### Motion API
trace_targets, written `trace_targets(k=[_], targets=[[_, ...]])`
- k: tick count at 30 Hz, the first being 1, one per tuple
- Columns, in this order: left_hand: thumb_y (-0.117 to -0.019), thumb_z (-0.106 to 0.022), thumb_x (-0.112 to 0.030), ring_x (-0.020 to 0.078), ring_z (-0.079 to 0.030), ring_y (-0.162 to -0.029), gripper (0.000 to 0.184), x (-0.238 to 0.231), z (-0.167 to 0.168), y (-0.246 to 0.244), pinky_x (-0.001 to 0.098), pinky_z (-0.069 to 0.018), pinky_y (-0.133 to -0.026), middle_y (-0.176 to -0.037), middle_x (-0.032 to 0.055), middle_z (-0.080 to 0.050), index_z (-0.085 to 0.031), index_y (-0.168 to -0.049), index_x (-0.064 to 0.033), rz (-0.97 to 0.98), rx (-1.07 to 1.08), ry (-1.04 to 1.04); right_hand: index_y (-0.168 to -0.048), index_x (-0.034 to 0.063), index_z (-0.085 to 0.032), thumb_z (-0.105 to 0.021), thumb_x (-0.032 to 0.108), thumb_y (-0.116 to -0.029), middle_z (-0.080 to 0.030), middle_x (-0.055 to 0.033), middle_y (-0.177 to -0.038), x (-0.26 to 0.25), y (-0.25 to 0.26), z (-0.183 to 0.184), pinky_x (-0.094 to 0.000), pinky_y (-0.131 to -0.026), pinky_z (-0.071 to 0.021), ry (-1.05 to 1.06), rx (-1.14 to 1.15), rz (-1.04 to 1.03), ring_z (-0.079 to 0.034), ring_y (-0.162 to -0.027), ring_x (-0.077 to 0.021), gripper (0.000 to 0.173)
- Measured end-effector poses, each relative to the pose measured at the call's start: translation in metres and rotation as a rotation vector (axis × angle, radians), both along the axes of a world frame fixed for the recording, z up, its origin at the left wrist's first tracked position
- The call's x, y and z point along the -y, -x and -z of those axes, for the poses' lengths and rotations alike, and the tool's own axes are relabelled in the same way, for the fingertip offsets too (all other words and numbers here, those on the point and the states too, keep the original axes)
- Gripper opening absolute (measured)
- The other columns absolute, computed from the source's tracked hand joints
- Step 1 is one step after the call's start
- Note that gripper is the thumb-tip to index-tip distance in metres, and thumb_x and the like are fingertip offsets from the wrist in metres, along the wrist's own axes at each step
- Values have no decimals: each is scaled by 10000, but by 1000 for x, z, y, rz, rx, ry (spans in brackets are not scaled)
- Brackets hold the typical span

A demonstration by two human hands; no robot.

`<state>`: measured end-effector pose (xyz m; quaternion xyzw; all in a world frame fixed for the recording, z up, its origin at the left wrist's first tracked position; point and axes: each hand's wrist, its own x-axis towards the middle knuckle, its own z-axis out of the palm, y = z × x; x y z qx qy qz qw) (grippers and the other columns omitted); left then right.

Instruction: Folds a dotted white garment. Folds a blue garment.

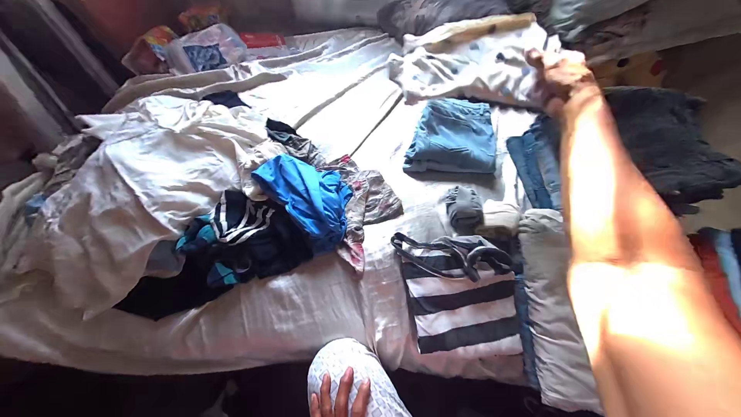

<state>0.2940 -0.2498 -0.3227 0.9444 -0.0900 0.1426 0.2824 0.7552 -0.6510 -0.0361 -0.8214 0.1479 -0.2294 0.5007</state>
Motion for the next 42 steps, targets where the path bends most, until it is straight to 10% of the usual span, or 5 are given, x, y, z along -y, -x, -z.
trace_targets(k=[3,10,18,35,42], targets=[[-937,-497,-704,434,-226,-1522,698,1,0,1,616,-78,-1214,-1534,154,-490,-573,-1428,-215,-8,-1,8,-1610,-57,-102,-755,371,-896,-309,-326,-1598,34,1,54,-562,-1200,-298,356,-194,202,-360,-1477,-429,1058],[-937,-476,-726,420,-192,-1540,721,4,3,3,623,-57,-1222,-1576,124,-448,-539,-1467,-242,-5,0,2,-1103,15,-746,-761,360,-894,-702,-221,-1185,-187,56,146,-613,-1028,-457,607,170,-517,-632,-1182,-405,404],[-941,-493,-708,485,-251,-1508,739,-1,-4,6,688,-124,-1197,-1575,151,-456,-542,-1491,-219,15,-20,26,-1129,-60,-709,-634,-54,-899,-600,-261,-1377,-328,109,218,-802,-1089,-246,968,203,-781,-460,-1383,-501,242],[-732,-843,-371,201,-609,-1251,1122,-74,-137,-30,319,-469,-1069,-1357,329,-572,-261,-1475,235,-326,136,551,-1156,115,-658,-397,123,-1085,-699,41,-888,-339,293,8,-189,-651,-573,-790,-92,-1356,-661,-741,-5,270],[-734,-872,-478,19,-701,-1005,796,-90,-172,28,241,-594,-904,-1102,-63,-748,-596,-1293,16,-11,72,1130,-1081,103,-656,-399,132,-1100,-717,64,-852,-356,293,-5,-185,-727,-581,-883,-132,-1117,-684,-783,4,259]])
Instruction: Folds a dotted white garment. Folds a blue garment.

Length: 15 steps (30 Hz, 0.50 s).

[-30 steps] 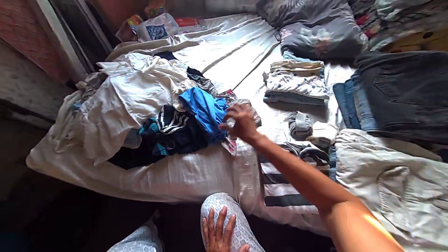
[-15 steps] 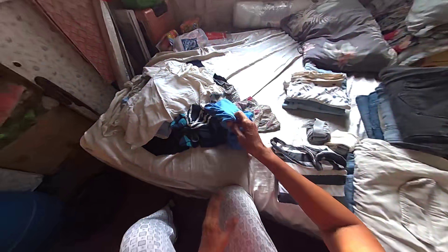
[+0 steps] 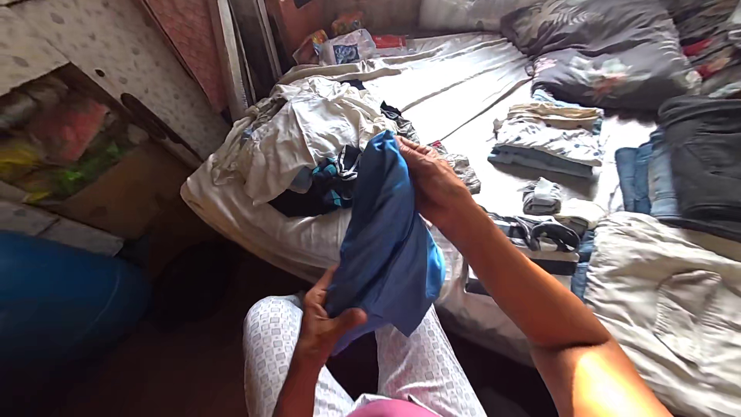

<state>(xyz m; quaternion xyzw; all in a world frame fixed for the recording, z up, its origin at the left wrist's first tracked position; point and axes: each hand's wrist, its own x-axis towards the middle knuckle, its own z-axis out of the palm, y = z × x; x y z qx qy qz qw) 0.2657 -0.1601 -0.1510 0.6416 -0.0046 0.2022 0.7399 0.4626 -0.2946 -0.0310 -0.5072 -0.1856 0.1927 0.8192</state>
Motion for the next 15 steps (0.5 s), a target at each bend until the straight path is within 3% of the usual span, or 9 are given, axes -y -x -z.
trace_targets(k=[4,7,9,12,15], targets=[[-922,-719,-448,66,-660,-1122,724,-42,-30,36,247,-557,-979,-1280,-12,-670,-485,-1419,24,-113,64,-83,-1028,89,-627,-415,164,-1107,-710,9,-806,0,3,9,-217,-632,-598,-21,-30,-63,-695,-695,-56,238],[-993,-650,-319,62,-684,-1058,375,-61,-48,63,227,-564,-938,-1182,-31,-720,-661,-1284,-83,-209,114,1,-1031,86,-610,-453,156,-1097,-727,-12,-838,-9,11,9,-265,-639,-623,48,26,-71,-723,-713,-101,184],[-1041,-568,-290,40,-688,-1042,300,-68,-58,80,215,-564,-935,-1134,-46,-734,-675,-1254,-107,-206,97,63,-1079,65,-599,-537,97,-1055,-731,-23,-878,-17,11,15,-290,-654,-641,165,219,-34,-738,-739,-117,74],[-1058,-523,-300,55,-685,-1064,312,-78,-64,99,246,-564,-951,-1139,-13,-731,-668,-1264,-115,-205,91,201,-1275,-9,-579,-616,88,-994,-722,-59,-987,-28,18,31,-300,-711,-620,368,564,16,-719,-839,-122,300],[-1096,-404,-247,51,-685,-1064,331,-86,-68,111,235,-562,-949,-1122,-7,-733,-662,-1255,-112,-238,106,254,-1197,-48,-627,-612,85,-994,-717,-60,-937,-41,64,39,-285,-682,-615,268,710,-2,-701,-780,-107,243]])
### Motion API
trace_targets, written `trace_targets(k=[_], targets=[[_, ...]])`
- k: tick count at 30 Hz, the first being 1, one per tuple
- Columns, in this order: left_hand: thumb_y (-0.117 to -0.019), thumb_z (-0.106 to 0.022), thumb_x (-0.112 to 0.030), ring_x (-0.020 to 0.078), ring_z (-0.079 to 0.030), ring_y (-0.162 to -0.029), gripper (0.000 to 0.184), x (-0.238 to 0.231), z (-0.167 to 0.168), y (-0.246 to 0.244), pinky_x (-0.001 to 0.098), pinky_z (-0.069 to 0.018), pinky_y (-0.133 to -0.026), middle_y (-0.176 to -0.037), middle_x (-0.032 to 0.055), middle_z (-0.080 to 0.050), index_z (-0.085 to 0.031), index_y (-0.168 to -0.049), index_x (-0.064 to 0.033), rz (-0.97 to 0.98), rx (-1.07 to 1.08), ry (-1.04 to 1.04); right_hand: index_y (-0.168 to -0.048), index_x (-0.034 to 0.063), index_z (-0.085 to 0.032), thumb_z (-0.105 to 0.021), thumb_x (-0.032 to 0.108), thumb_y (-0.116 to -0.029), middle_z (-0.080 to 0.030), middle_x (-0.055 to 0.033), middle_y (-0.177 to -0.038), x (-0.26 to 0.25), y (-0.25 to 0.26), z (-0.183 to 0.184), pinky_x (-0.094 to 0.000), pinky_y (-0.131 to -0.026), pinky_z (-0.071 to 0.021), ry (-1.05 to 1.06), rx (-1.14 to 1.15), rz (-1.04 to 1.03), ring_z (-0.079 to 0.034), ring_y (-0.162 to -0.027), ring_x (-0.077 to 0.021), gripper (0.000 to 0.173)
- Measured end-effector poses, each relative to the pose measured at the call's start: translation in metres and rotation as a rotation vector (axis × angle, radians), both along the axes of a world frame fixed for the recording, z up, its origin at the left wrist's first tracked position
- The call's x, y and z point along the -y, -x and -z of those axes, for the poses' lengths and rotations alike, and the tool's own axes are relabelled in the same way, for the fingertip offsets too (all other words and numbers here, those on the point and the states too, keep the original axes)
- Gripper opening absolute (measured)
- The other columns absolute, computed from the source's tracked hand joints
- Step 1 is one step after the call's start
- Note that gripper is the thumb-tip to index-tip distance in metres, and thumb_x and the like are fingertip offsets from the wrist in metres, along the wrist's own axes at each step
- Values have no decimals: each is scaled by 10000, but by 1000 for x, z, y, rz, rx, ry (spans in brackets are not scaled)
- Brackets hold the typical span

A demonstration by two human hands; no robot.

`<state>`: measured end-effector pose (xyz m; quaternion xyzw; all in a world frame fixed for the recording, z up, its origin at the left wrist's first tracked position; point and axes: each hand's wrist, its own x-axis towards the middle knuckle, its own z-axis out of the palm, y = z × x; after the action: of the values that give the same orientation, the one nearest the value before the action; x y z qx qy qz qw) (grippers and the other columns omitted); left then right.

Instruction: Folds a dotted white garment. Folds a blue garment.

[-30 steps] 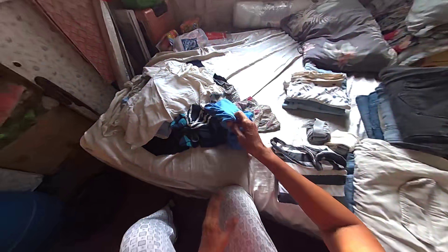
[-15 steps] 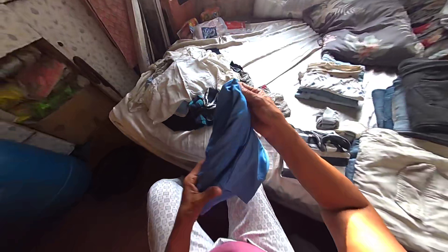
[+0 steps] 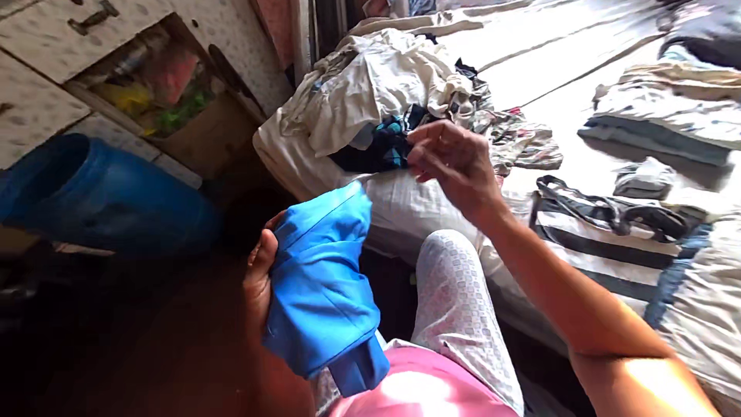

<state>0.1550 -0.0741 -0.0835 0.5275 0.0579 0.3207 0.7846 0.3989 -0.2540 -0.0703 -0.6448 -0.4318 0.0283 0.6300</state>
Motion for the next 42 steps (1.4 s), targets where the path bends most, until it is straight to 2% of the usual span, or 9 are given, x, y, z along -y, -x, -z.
trace_targets(k=[4,7,11,17,23,27,33,38,42], targets=[[-1106,-345,-212,50,-675,-1085,356,6,-1,5,237,-555,-964,-1131,-14,-728,-653,-1251,-109,-116,46,27,-1077,-40,-687,-664,229,-970,-699,-83,-1007,-8,86,1,-280,-720,-611,-111,175,-212,-687,-860,-103,290],[-1069,-490,-283,88,-681,-1101,310,14,1,5,281,-570,-959,-1153,4,-731,-683,-1249,-120,-166,49,73,-1316,64,-655,-740,578,-856,-638,-137,-1265,-19,127,7,-350,-782,-614,-39,319,-295,-672,-1039,-182,695],[-1069,-476,-199,119,-681,-1119,312,12,3,5,298,-579,-947,-1218,43,-713,-668,-1290,-89,-232,31,34,-1457,226,-567,-765,348,-909,-456,-208,-1536,-31,145,26,-452,-858,-597,109,487,-318,-596,-1261,-332,595],[-948,-710,-361,102,-666,-1124,501,10,7,10,277,-565,-958,-1268,10,-687,-615,-1369,-107,-136,4,-116,-1214,20,-652,-656,81,-920,-594,-205,-1349,-37,141,42,-324,-771,-621,-50,292,-281,-688,-1069,-204,300],[-882,-709,-63,118,-668,-1110,527,8,3,13,285,-573,-952,-1260,18,-683,-582,-1394,-66,-105,-23,-301,-1385,-39,-547,-509,549,-1016,-645,-94,-1311,-28,125,26,-306,-965,-560,-59,-137,-500,-642,-1146,-97,695],[-909,-620,55,112,-693,-1034,390,15,3,3,275,-587,-920,-1167,17,-712,-631,-1292,-18,-220,-53,-459,-1278,-26,-620,-765,230,-897,-709,-103,-1154,-35,119,24,-304,-923,-587,36,13,-331,-690,-1059,-118,481],[-946,-453,91,32,-687,-944,365,-20,-11,1,218,-579,-846,-1063,-33,-723,-640,-1233,-34,-98,-221,-621,-1199,-52,-666,-555,-1,-956,-718,-102,-1070,-40,75,8,-267,-883,-553,165,62,-490,-672,-970,-76,272],[-1090,-457,-118,-22,-592,-554,191,-42,-21,-5,130,-493,-454,-838,-43,-671,-634,-1162,-120,-33,-422,-784,-922,27,-687,-521,103,-1041,-621,21,-757,-54,51,-27,-202,-643,-466,295,111,-515,-566,-690,-3,218],[-1091,-439,-400,119,-729,-846,409,-30,-30,0,324,-626,-631,-1155,24,-699,-496,-1443,-200,-128,-540,-815,-882,41,-656,-476,128,-1082,-640,20,-720,-67,58,-50,-205,-620,-547,182,-393,-522,-626,-654,-27,283]])
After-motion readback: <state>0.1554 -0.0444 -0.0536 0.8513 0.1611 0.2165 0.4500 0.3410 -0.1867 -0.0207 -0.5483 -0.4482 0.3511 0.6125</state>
